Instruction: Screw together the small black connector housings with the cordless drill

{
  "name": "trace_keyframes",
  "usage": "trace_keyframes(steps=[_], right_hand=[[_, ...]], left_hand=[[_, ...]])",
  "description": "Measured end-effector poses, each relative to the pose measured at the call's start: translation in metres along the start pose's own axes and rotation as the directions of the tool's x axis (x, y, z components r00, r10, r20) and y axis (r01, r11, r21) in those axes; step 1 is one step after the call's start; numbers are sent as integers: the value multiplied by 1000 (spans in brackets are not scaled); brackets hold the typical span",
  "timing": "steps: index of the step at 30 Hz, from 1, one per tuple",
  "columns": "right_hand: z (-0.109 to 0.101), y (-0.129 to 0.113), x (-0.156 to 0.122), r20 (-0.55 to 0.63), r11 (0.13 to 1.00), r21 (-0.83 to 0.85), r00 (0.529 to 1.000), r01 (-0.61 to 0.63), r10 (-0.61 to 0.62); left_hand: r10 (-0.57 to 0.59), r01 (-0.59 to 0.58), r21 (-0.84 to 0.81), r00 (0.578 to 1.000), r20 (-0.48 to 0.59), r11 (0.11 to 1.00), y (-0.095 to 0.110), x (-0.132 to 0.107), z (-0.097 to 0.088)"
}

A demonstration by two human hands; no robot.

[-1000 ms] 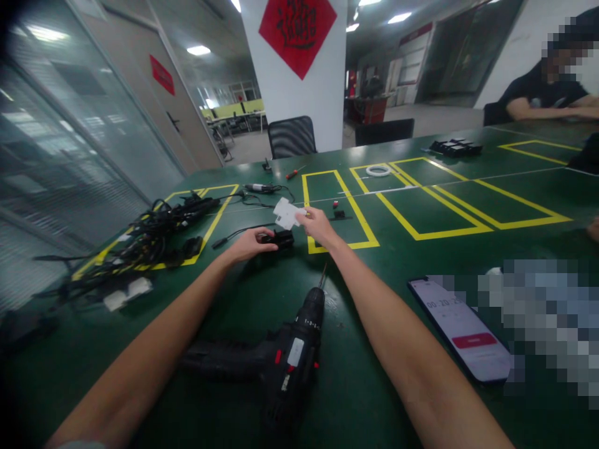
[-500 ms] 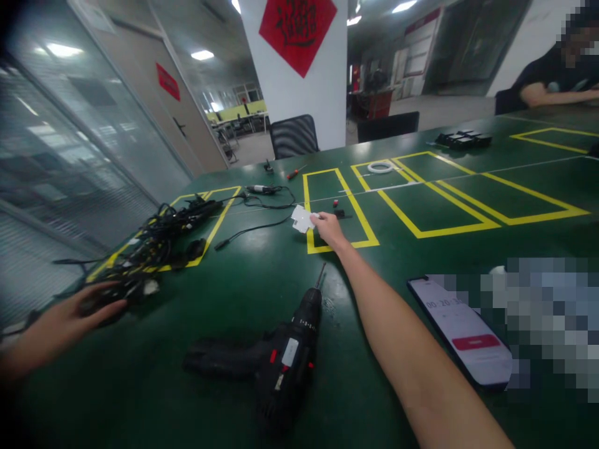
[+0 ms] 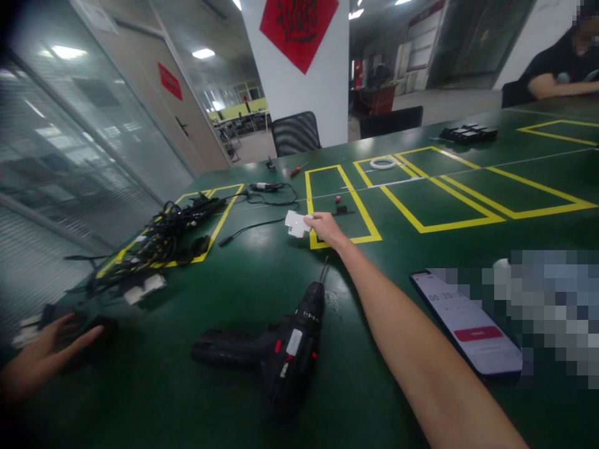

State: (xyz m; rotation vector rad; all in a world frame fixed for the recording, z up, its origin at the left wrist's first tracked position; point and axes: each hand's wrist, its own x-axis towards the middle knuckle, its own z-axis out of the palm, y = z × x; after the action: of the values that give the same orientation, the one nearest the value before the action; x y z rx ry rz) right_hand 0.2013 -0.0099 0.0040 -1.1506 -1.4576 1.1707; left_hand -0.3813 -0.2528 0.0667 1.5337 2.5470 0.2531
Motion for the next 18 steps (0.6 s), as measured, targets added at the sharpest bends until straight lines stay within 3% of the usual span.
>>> trace_keyframes(steps=[2, 6, 9, 11, 12, 13, 15, 16, 17, 18], right_hand=[[9, -13, -2, 75, 999, -26, 997, 18, -16], [38, -48, -13, 291, 993, -98, 956, 70, -39], [63, -75, -30, 506, 980, -132, 860, 149, -62], [73, -86, -40, 622, 973, -122, 779, 195, -78], [76, -89, -43, 663, 971, -120, 745, 207, -77], [76, -90, -45, 691, 970, -118, 719, 211, -73], [73, -86, -43, 695, 977, -114, 717, 181, -52], [68, -81, -39, 658, 985, -107, 752, 137, -32], [63, -74, -34, 560, 992, -94, 828, 80, -14], [57, -66, -28, 483, 994, -93, 876, 64, -11]], left_hand=[[49, -34, 106, 989, -139, 994, 45, -9, -10], [346, -346, 24, 930, -122, 938, 165, -35, -15], [552, -557, -68, 830, -78, 828, 258, -52, 1], [583, -584, -118, 811, -47, 803, 307, -59, 19], [595, -582, -145, 801, 71, 800, 325, -62, 27], [607, -578, -184, 763, 224, 795, 339, -64, 35], [598, -562, -208, 734, 321, 801, 354, -67, 45], [591, -562, -185, 750, 295, 806, 356, -68, 45], [579, -561, -143, 781, 233, 815, 354, -68, 42], [561, -554, -93, 811, 165, 828, 348, -66, 36]])
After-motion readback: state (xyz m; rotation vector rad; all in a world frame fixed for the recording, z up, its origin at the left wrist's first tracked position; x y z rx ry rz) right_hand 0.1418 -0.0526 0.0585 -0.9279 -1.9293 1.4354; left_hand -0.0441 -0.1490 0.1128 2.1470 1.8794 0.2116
